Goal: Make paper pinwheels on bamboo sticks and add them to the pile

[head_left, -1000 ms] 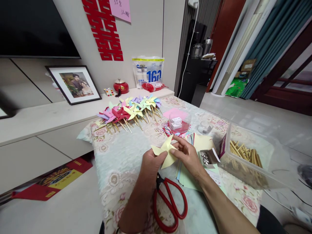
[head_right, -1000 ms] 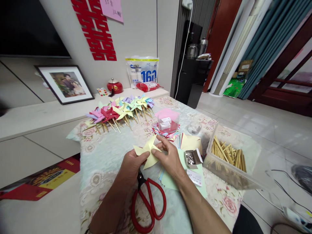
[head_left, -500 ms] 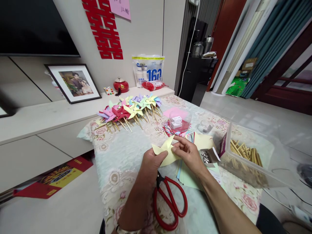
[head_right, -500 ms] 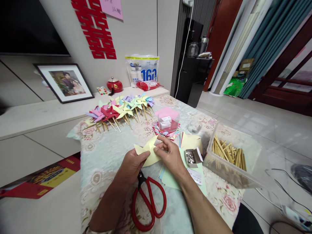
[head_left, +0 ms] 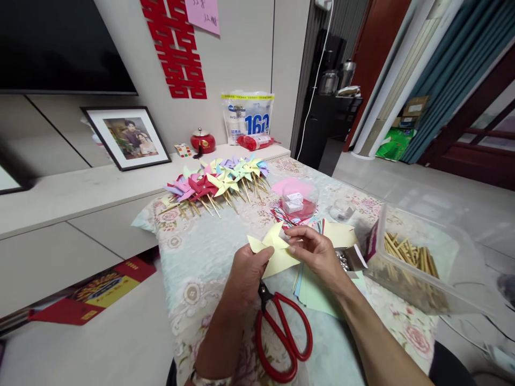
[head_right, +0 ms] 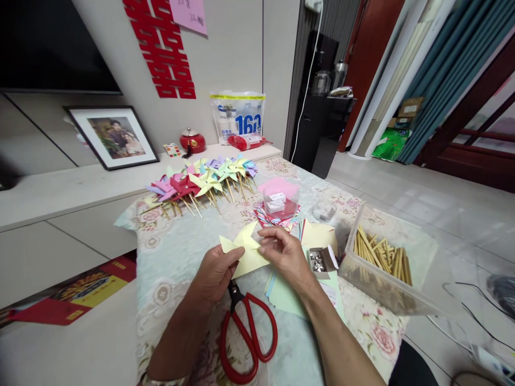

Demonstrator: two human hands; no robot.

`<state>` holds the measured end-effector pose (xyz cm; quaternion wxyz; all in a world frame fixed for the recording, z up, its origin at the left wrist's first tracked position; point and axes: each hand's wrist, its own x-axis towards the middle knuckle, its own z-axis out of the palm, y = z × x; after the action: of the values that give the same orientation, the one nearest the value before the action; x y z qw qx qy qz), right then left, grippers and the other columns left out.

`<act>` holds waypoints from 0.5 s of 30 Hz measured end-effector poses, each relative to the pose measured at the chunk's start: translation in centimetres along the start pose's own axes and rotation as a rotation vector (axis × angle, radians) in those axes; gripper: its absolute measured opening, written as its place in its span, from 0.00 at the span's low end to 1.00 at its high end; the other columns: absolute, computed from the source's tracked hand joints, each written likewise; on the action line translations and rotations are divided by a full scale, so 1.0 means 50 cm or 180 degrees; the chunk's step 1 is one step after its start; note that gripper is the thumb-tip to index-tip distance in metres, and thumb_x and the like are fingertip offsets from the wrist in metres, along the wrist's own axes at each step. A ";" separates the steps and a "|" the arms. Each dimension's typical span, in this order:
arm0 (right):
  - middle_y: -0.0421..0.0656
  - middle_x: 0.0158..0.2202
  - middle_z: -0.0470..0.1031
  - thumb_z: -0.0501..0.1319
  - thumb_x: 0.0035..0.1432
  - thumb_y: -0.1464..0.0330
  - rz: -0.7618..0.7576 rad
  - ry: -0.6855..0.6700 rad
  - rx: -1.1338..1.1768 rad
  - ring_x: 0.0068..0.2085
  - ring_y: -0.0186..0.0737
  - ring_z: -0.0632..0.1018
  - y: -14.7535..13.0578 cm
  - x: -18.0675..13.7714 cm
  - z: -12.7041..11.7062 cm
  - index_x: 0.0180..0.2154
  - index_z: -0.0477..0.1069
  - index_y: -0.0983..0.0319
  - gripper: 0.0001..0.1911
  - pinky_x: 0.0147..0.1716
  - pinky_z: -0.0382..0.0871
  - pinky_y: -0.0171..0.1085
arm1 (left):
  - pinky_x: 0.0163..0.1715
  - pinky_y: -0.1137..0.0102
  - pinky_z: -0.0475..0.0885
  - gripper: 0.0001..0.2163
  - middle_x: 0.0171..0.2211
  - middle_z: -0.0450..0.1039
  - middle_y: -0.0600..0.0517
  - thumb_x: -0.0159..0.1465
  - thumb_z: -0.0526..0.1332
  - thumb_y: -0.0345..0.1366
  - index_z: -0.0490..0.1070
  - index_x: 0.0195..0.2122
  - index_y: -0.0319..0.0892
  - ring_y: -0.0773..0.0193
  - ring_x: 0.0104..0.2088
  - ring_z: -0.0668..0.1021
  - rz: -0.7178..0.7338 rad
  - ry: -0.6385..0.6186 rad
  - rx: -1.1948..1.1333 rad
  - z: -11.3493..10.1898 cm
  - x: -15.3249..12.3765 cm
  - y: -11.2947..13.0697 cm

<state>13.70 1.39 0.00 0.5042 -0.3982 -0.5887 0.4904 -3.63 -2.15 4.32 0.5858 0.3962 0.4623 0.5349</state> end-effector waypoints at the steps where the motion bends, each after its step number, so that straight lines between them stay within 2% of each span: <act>1: 0.43 0.44 0.76 0.70 0.53 0.66 -0.0104 -0.0041 -0.0052 0.46 0.43 0.76 -0.001 -0.001 -0.003 0.40 0.78 0.55 0.10 0.45 0.69 0.41 | 0.26 0.68 0.69 0.04 0.19 0.71 0.51 0.51 0.65 0.32 0.74 0.20 0.43 0.57 0.27 0.75 0.0074 0.0009 0.0059 -0.002 -0.002 0.001; 4: 0.44 0.51 0.74 0.68 0.56 0.68 -0.0351 -0.0314 -0.0263 0.54 0.46 0.74 -0.006 -0.002 -0.012 0.36 0.79 0.55 0.04 0.52 0.67 0.44 | 0.30 0.67 0.72 0.02 0.21 0.73 0.51 0.53 0.65 0.33 0.77 0.24 0.43 0.56 0.29 0.76 0.0200 0.0096 0.0138 -0.007 -0.008 0.002; 10: 0.43 0.60 0.70 0.62 0.62 0.69 -0.0371 -0.0910 -0.0572 0.61 0.47 0.69 -0.025 -0.003 -0.027 0.39 0.81 0.52 0.09 0.61 0.59 0.49 | 0.37 0.66 0.73 0.03 0.27 0.76 0.50 0.53 0.66 0.35 0.78 0.29 0.43 0.54 0.36 0.78 0.0236 0.0101 0.0118 -0.010 -0.018 0.000; 15: 0.42 0.63 0.68 0.64 0.61 0.67 -0.0409 -0.1111 -0.0642 0.64 0.48 0.67 -0.028 -0.001 -0.032 0.41 0.81 0.51 0.08 0.64 0.55 0.50 | 0.34 0.67 0.73 0.04 0.27 0.77 0.49 0.52 0.67 0.35 0.78 0.28 0.43 0.54 0.36 0.79 0.0081 0.0148 -0.0062 -0.008 -0.020 0.004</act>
<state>15.34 1.35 1.40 0.3825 -0.3174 -0.7374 0.4574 -4.06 -3.12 4.54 0.5718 0.3839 0.4655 0.5558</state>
